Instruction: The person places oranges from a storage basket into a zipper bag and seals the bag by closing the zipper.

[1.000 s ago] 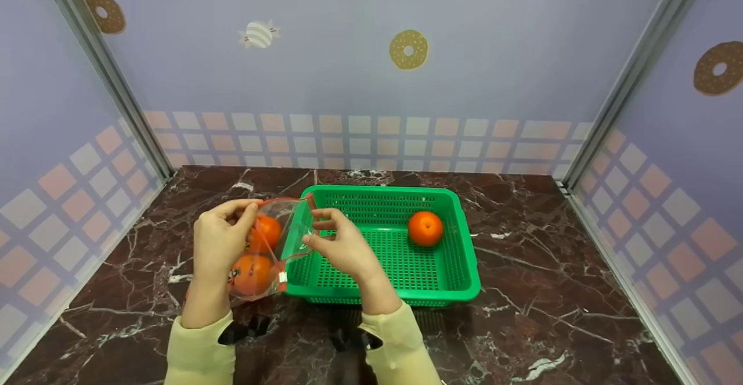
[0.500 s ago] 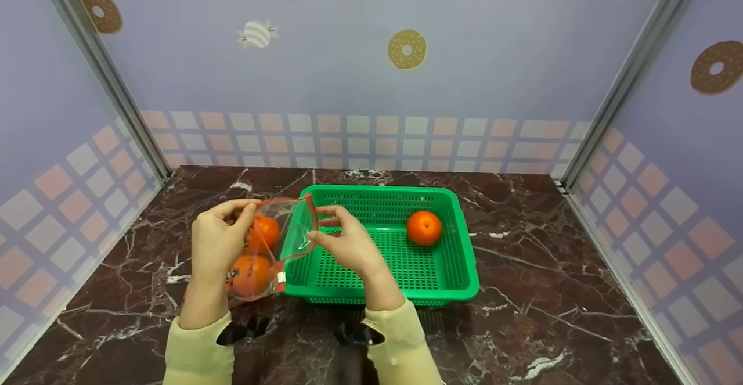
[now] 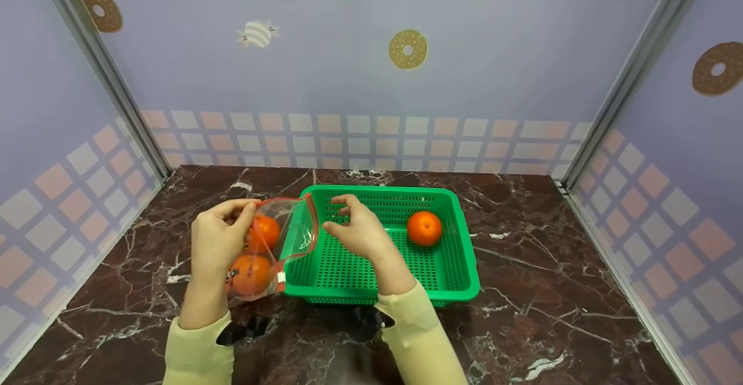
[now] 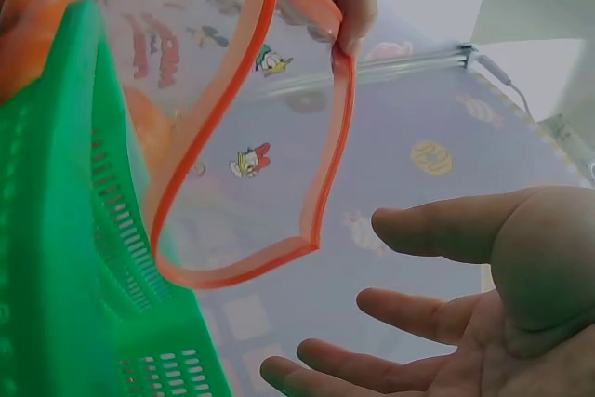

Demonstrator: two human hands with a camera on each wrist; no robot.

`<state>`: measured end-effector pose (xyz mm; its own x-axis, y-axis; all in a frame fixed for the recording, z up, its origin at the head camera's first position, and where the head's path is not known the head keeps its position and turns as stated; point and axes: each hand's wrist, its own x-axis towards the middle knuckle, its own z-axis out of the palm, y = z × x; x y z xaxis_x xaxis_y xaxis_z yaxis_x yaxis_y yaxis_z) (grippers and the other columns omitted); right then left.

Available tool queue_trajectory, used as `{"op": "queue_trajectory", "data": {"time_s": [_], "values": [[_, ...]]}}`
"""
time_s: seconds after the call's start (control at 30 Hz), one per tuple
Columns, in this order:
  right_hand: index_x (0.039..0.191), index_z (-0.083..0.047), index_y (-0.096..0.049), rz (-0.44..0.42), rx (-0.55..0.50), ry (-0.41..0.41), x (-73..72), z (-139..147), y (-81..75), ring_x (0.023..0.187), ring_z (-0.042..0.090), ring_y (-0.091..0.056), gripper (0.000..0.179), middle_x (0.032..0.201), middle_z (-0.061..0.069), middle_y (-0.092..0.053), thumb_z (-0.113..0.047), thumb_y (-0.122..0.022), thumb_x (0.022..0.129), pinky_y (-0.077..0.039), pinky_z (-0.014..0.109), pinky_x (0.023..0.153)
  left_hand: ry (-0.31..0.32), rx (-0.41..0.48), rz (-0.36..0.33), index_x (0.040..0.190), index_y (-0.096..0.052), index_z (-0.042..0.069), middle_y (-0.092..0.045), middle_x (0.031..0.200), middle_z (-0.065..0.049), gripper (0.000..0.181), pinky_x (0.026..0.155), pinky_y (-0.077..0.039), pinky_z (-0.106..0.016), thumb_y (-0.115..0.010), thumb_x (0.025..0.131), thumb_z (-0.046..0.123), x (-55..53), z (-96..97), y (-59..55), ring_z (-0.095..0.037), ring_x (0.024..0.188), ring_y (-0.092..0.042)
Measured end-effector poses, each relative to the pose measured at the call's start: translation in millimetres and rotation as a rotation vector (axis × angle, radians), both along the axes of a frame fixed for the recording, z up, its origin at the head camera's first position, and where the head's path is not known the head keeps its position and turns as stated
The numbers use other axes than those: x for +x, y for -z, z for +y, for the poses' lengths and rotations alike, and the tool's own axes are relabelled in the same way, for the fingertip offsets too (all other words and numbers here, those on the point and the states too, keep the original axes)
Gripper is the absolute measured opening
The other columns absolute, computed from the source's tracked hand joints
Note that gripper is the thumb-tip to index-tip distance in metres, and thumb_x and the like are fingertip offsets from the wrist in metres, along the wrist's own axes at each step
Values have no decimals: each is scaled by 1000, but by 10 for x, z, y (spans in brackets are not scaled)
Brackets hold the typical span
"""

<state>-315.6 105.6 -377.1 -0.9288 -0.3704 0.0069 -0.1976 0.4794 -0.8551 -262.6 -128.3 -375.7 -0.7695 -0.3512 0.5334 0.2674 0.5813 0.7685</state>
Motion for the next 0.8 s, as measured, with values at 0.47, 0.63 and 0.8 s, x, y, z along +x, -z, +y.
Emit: {"op": "queue_trajectory", "data": {"time_s": [0.47,0.63,0.8], "values": [[153,-14,-45,6,240,-37,-283,124,-211,138,42,-52,57,154,25,-47,-25,-67,101,-49,57,106,9,12,-29,96,-83,7,-71,73,-9,14,51,-37,-19,-69,97,11,15,1,-6,-7,54,-48],[153,-14,-44,-4,324,-58,-397,185,-232,140,44,-49,58,155,26,-45,-26,-67,101,-46,60,108,3,12,-38,97,-83,9,-69,71,-7,14,50,-34,-20,-69,97,12,14,7,-10,-5,51,-44],[153,-11,-45,-11,386,-57,-487,240,-239,141,45,-47,58,156,26,-44,-26,-67,101,-45,60,110,-1,10,-33,97,-83,9,-69,70,-7,14,50,-34,-20,-69,97,12,0,4,-7,-4,51,-43]]}}
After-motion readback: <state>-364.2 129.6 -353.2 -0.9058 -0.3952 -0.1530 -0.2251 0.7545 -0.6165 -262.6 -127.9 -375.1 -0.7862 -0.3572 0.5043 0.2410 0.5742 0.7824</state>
